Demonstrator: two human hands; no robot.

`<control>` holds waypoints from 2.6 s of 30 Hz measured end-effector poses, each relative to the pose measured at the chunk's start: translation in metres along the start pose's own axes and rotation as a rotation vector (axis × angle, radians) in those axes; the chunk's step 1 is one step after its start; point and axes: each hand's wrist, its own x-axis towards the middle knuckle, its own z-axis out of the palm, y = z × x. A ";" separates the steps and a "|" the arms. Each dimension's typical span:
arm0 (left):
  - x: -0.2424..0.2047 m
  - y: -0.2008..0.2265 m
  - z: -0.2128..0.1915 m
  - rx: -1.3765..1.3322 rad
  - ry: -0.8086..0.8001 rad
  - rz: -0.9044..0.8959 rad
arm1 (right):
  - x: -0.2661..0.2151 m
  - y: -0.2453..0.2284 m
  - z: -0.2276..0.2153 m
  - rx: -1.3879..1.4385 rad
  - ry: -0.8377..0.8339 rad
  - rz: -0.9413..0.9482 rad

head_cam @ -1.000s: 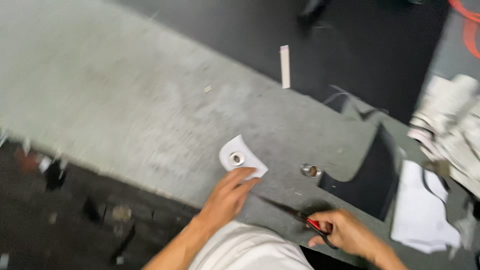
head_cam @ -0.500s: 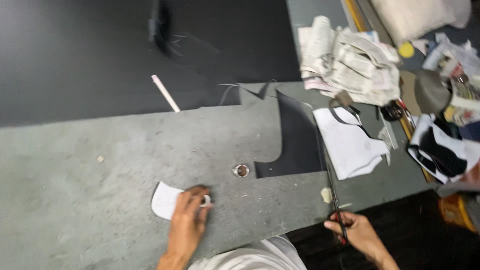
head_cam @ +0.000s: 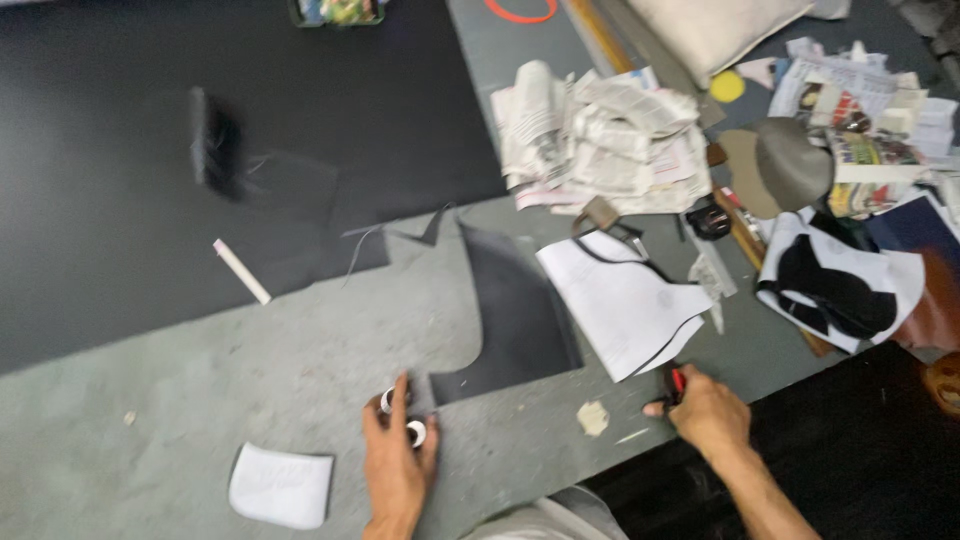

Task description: The person places a newspaper template on a black sheet, secures it with metal weights, and uses shears to cut the sheet along the template edges. The person then removes the template and weights, and repeats the process with a second template.

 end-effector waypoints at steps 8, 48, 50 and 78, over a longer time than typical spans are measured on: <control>0.026 -0.003 0.010 0.081 0.192 -0.115 | 0.012 0.019 -0.027 0.100 -0.015 -0.224; 0.051 -0.022 0.044 -0.467 0.224 -0.324 | 0.148 0.101 0.033 1.848 0.150 -0.537; 0.065 -0.023 0.017 -0.424 0.172 -0.294 | 0.150 0.097 0.031 1.546 0.482 -0.515; -0.085 -0.115 -0.077 0.145 0.387 -0.236 | 0.146 0.081 0.059 0.439 0.740 -0.078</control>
